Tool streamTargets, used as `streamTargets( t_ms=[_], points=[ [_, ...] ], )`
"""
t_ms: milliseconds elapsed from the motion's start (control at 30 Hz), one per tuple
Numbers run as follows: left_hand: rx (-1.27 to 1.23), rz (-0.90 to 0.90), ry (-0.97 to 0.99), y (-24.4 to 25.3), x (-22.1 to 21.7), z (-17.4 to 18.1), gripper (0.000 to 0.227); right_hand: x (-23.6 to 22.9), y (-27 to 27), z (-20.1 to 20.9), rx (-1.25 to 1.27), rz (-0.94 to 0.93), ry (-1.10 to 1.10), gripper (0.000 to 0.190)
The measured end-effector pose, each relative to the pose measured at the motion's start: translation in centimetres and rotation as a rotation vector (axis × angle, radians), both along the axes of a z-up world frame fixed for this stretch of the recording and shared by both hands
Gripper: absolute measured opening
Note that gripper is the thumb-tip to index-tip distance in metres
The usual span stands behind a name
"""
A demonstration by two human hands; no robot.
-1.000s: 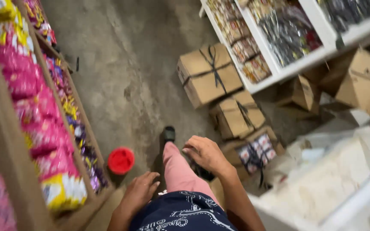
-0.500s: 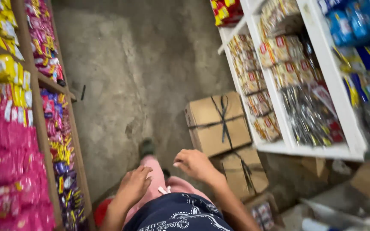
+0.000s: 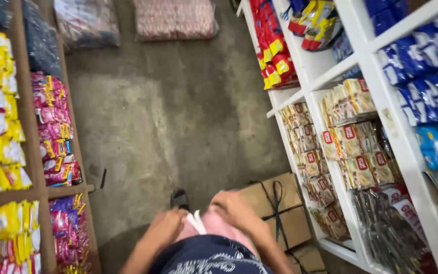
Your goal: The person repeatedly picks up large plastic-wrapped bundles of packaged goods from the floor and places them on a wooden table. The person walks back and forth between the floor and the table multiple times, handling different bundles one at a time.
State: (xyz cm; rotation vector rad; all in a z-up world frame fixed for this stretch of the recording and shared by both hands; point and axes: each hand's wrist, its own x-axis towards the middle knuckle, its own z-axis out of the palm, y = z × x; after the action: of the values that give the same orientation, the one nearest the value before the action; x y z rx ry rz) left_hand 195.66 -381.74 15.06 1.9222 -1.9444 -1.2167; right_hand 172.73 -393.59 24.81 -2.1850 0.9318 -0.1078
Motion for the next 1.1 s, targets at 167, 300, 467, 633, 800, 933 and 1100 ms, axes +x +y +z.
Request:
streamTargets(
  t_ms=[167,300,467,633,800,933,1100],
  points=[
    [-0.231,-0.209,-0.101,-17.0,3.1,2.1,0.022,2.7,-11.8,2.3,0.031,-0.181,0.042,0.016],
    [-0.335,-0.292,-0.111,-28.8,4.1,2.8,0.023,3.5,-21.8,0.6,0.095,-0.232,0.085,0.015],
    [-0.329,-0.167,0.007,-41.4,5.4,-0.6,0.022,5.0,-38.1,-1.6,0.078,-0.183,0.111,0.015],
    [0.017,-0.056,0.022,-52.9,9.7,0.0,0.025,9.0,-53.6,-3.2,0.08,-0.054,0.122,0.018],
    [0.02,0.086,0.035,-64.2,14.9,1.2,0.031,13.9,-67.7,-6.3,0.074,0.05,0.114,0.018],
    [-0.036,0.126,0.079,-73.1,19.6,-2.5,0.031,18.3,-77.5,-9.6,0.118,0.013,0.066,0.017],
    [0.013,0.039,0.135,-86.7,24.9,-9.2,0.028,21.0,-87.3,-21.4,0.354,-0.169,0.003,0.02]
  ],
)
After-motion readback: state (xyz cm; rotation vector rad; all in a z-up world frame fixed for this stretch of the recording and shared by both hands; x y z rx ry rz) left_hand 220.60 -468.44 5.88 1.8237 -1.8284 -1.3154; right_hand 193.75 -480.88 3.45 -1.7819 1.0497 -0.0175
